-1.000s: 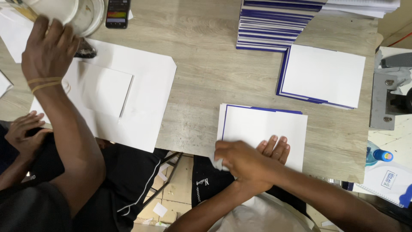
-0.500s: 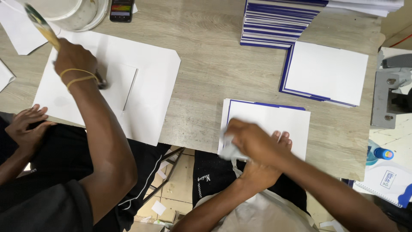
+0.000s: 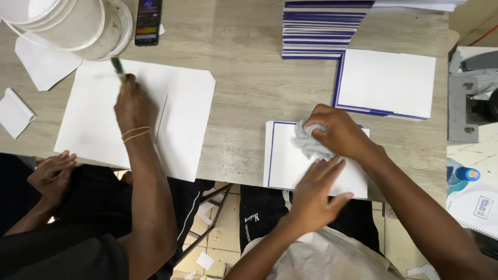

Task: The person applies glue to the spine of a book cover using a brush, then places a white paper sheet onto the glued area. They smooth the paper with a cloth and stack the finished item. This process is repeated for multiple book covers.

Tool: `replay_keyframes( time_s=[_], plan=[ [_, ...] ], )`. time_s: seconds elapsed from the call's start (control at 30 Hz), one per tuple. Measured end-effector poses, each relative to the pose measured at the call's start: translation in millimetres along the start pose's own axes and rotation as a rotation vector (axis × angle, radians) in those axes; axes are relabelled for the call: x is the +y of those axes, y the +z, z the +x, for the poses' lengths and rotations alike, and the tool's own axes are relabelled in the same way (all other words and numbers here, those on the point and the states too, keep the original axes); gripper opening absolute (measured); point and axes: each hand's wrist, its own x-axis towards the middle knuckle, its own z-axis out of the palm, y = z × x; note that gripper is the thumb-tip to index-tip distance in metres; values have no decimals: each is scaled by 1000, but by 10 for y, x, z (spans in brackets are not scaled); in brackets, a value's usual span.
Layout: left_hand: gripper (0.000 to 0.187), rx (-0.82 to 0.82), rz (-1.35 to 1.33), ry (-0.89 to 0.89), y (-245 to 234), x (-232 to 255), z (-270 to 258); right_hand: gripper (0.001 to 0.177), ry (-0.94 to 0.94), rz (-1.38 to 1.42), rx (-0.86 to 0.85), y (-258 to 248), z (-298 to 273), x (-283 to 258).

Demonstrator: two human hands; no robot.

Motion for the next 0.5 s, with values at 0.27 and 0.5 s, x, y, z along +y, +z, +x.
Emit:
replay_keyframes(
  time_s=[0.27, 0.5],
  plan=[
    [58, 528, -1639, -255, -460, -688, 406, 41, -58, -468, 170, 818, -832, -36],
    [74, 545, -1749, -268, -490, -792, 454, 32, -140, -427, 372, 976, -1414, -91]
  ],
)
